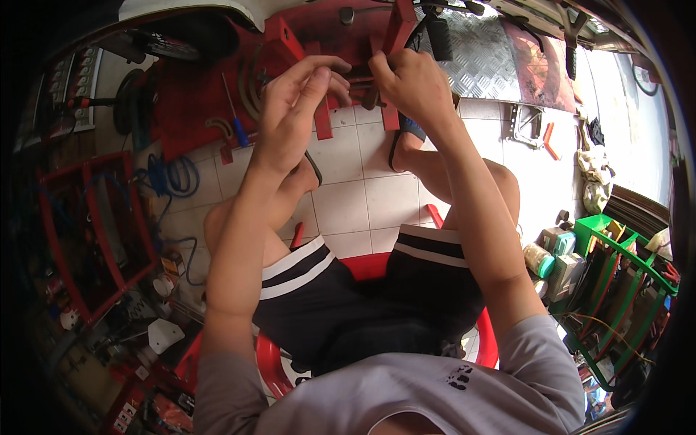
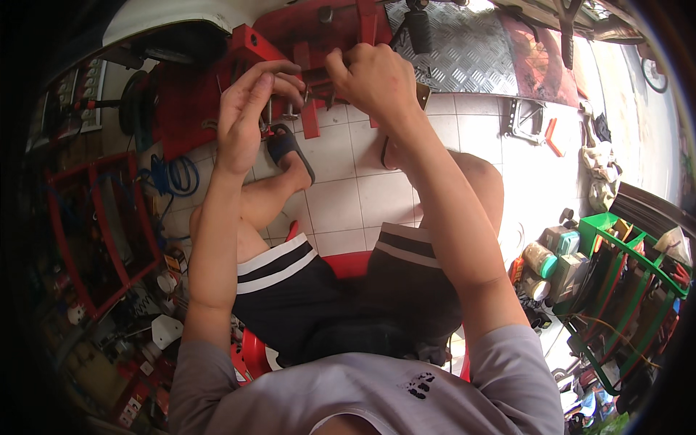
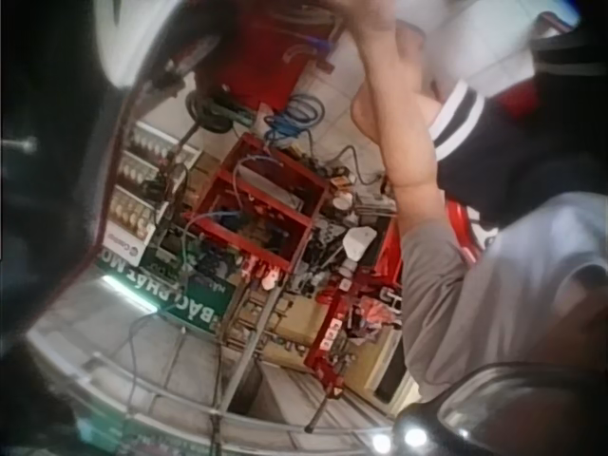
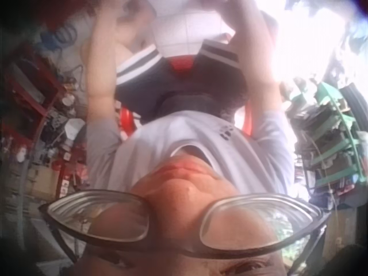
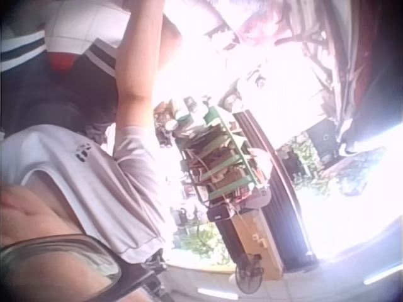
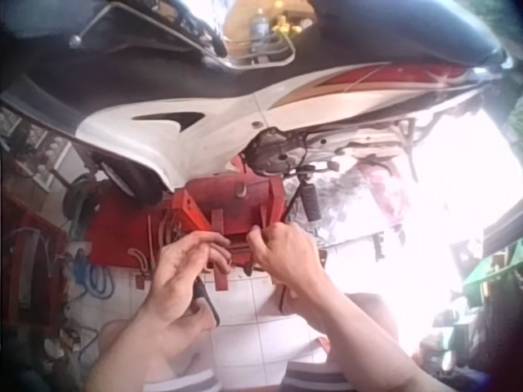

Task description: The person sits on a stool in a workshop and assembles a mechanical part, likely a motorcycle brake caliper. They insert a bolt into the caliper body, attach a brake pad, and use a wrench to tighten the bolt. The person handles the caliper, bolt, brake pad, and wrench throughout the process.

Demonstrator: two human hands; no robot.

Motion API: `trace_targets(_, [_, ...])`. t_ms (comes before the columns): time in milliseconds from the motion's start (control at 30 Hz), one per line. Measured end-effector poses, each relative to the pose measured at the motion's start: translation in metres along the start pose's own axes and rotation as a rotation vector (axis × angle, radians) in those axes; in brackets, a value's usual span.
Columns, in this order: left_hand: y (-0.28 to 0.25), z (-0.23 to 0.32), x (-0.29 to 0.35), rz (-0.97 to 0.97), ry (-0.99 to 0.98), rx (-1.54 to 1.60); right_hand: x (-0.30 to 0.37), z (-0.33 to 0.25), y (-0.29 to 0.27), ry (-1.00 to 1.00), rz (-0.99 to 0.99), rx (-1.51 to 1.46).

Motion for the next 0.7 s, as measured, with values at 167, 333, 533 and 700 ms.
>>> trace_targets(167, [0.001, -0.012, 0.001, 0.002, 0.017, -0.206, 0.002, 0.001, 0.001, 0.091, -0.065, 0.008])
trace_targets(333, [-0.012, -0.002, -0.005, 0.139, 0.067, -0.244, 0.003, -0.001, 0.001, 0.074, -0.053, -0.049])
trace_targets(533, [0.001, -0.004, -0.003, -0.008, -0.025, 0.061, 0.002, 0.001, 0.002, 0.085, -0.046, -0.034])
trace_targets(700, [0.007, -0.015, -0.005, -0.046, -0.051, -0.118, 0.001, 0.009, 0.006, 0.098, -0.027, -0.008])
Point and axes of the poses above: each hand's wrist, its own x-axis away from the middle knuckle, its own y-axis out of the palm, z = x × y, the point moved 9 cm from there along -x, towards the middle knuckle, and after that the axes turned 7 degrees about z, right-handed, at the moved point
